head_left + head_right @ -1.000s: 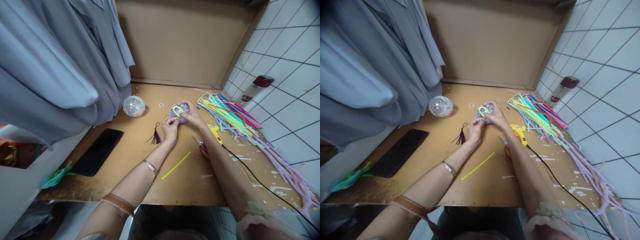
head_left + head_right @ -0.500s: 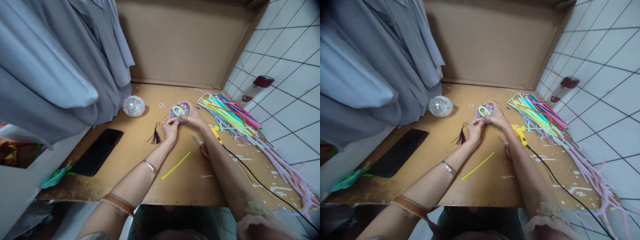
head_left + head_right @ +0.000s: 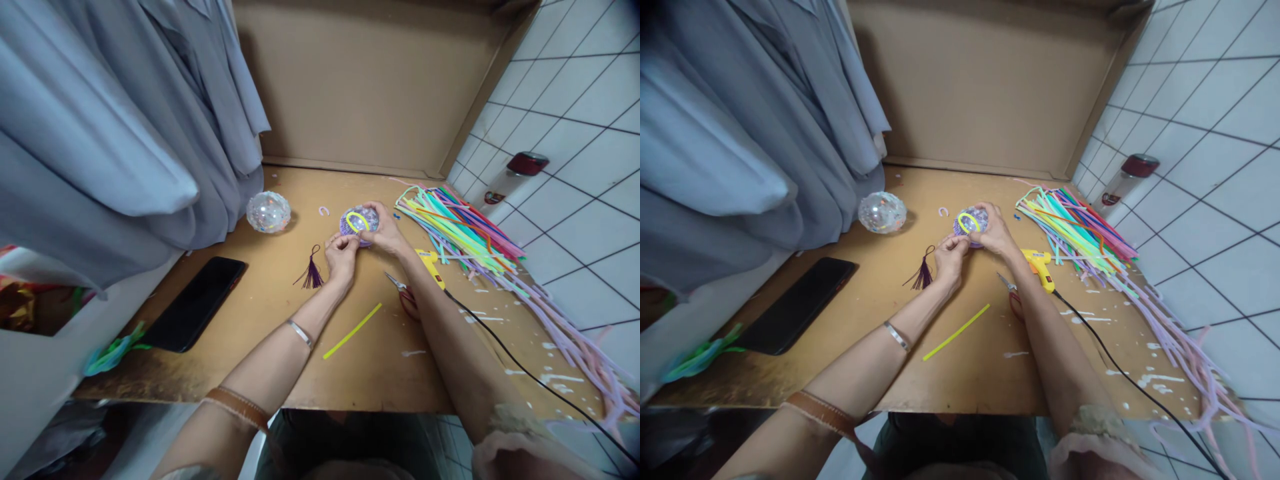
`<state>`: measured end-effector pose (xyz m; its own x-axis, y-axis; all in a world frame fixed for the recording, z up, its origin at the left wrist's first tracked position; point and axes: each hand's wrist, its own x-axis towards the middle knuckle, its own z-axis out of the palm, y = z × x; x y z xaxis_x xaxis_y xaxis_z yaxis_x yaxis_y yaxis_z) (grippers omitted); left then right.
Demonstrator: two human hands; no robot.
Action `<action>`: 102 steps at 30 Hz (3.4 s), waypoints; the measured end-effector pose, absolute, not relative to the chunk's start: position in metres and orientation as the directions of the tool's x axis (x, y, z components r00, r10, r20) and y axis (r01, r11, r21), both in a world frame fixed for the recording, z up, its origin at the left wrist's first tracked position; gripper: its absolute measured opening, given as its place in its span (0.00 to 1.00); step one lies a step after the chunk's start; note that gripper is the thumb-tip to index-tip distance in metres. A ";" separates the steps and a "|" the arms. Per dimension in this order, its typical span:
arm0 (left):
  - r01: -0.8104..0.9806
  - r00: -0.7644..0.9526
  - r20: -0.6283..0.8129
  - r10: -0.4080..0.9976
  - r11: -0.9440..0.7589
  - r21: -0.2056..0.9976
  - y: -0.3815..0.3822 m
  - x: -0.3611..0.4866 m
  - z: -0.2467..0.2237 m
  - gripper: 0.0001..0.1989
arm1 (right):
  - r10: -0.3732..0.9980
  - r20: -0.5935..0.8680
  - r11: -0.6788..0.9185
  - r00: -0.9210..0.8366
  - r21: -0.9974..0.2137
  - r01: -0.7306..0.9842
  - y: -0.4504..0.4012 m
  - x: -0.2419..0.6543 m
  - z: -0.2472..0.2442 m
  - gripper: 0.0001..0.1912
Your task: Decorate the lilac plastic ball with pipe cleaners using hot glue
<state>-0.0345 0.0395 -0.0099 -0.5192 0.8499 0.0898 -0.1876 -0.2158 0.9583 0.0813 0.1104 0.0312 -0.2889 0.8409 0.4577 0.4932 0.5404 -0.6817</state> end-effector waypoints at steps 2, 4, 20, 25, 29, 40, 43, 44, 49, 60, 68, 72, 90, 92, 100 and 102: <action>-0.184 -0.510 0.101 0.855 -0.223 0.957 0.040 -0.035 -0.011 0.05 | 0.838 0.466 0.544 -0.284 -0.680 0.491 0.109 0.081 0.032 0.34; -0.192 -0.507 0.095 0.857 -0.220 0.956 0.041 -0.035 -0.012 0.04 | 0.834 0.472 0.551 -0.286 -0.675 0.491 0.108 0.080 0.032 0.33; -0.339 -0.495 -0.004 0.869 -0.189 0.922 0.042 -0.035 -0.020 0.12 | 0.824 0.498 0.558 -0.271 -0.631 0.539 0.105 0.077 0.033 0.33; -0.413 -0.531 -0.035 0.847 -0.222 0.884 0.042 -0.033 -0.018 0.17 | 0.819 0.507 0.565 -0.268 -0.633 0.530 0.105 0.078 0.033 0.33; -0.409 -0.562 -0.065 0.825 -0.208 0.888 0.043 -0.033 -0.018 0.19 | 0.815 0.516 0.568 -0.264 -0.623 0.538 0.106 0.079 0.032 0.33; -0.385 -0.594 -0.048 0.803 -0.231 0.894 0.050 -0.046 -0.021 0.16 | 0.830 0.494 0.549 -0.261 -0.635 0.544 0.104 0.078 0.034 0.34; -0.402 -0.564 -0.042 0.825 -0.230 0.886 0.051 -0.046 -0.021 0.15 | 0.833 0.490 0.544 -0.258 -0.638 0.545 0.103 0.078 0.033 0.34; -0.412 -0.548 -0.038 0.836 -0.230 0.882 0.051 -0.046 -0.020 0.15 | 0.833 0.489 0.544 -0.259 -0.638 0.545 0.104 0.078 0.033 0.34; -0.444 -0.473 -0.006 0.881 -0.233 0.865 0.050 -0.043 -0.018 0.14 | 0.819 0.504 0.565 -0.273 -0.631 0.531 0.106 0.080 0.032 0.33; -0.450 -0.446 0.038 0.894 -0.261 0.854 0.046 -0.042 -0.014 0.18 | 0.824 0.456 0.565 -0.337 -0.701 0.435 0.110 0.087 0.033 0.33; -0.451 -0.448 0.036 0.893 -0.261 0.854 0.047 -0.041 -0.015 0.18 | 0.827 0.435 0.560 -0.357 -0.701 0.442 0.112 0.090 0.033 0.34; -0.477 -0.445 0.048 0.894 -0.282 0.832 0.048 -0.041 -0.016 0.17 | 0.825 0.446 0.563 -0.347 -0.702 0.436 0.112 0.091 0.032 0.34; -0.443 -0.457 0.053 0.888 -0.279 0.852 0.048 -0.040 -0.016 0.17 | 0.822 0.503 0.564 -0.265 -0.660 0.496 0.110 0.085 0.030 0.32; -0.434 -0.450 0.055 0.892 -0.272 0.859 0.048 -0.040 -0.016 0.17 | 0.824 0.503 0.561 -0.260 -0.664 0.494 0.110 0.085 0.030 0.32; -0.440 -0.436 0.065 0.898 -0.275 0.855 0.048 -0.041 -0.017 0.18 | 0.837 0.469 0.544 -0.281 -0.669 0.507 0.108 0.085 0.032 0.33; -0.452 -0.437 0.057 0.898 -0.274 0.849 0.047 -0.041 -0.017 0.18 | 0.832 0.467 0.555 -0.300 -0.669 0.495 0.108 0.087 0.033 0.32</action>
